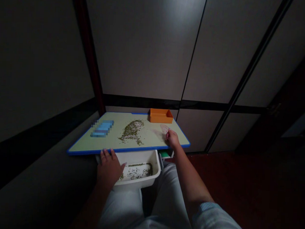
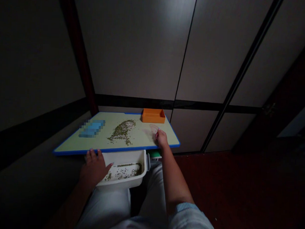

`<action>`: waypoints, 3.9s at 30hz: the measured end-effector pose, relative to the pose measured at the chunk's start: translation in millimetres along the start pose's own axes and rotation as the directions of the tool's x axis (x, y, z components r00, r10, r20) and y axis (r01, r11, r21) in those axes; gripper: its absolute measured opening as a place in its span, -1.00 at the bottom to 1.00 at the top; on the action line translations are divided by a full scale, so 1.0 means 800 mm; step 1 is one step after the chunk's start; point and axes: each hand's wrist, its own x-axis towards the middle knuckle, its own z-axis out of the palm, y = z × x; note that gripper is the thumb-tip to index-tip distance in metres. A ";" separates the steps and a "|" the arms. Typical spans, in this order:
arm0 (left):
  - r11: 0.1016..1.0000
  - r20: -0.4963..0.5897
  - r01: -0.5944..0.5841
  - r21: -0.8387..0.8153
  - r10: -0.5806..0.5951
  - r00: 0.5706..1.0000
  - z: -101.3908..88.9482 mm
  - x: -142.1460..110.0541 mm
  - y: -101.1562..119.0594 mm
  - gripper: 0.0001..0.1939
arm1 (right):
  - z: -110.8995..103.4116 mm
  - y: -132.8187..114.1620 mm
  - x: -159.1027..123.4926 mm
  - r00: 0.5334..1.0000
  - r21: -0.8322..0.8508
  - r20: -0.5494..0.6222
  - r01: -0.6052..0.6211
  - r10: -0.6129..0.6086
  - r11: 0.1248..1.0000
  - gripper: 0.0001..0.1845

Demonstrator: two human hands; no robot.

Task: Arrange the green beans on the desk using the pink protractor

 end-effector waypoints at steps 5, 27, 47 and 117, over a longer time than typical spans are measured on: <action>0.999 0.001 -0.011 0.037 0.011 1.000 -0.002 -0.002 -0.003 -0.17 | -0.002 0.006 0.000 0.999 0.020 0.017 0.029 -0.029 0.999 -0.49; 0.991 -0.078 -0.124 0.044 0.127 0.989 -0.009 -0.008 -0.003 -0.27 | -0.002 -0.007 -0.015 0.987 0.043 0.160 -0.027 0.020 0.999 -0.49; 0.943 0.031 -0.326 -0.070 0.329 0.944 -0.007 -0.003 -0.007 -0.33 | -0.002 -0.010 -0.017 0.989 0.059 0.147 -0.037 0.028 0.998 -0.48; 0.985 0.002 -0.173 -0.010 0.173 0.985 0.013 -0.007 -0.030 -0.37 | 0.010 0.003 -0.021 0.966 0.060 0.240 -0.117 0.099 0.991 -0.47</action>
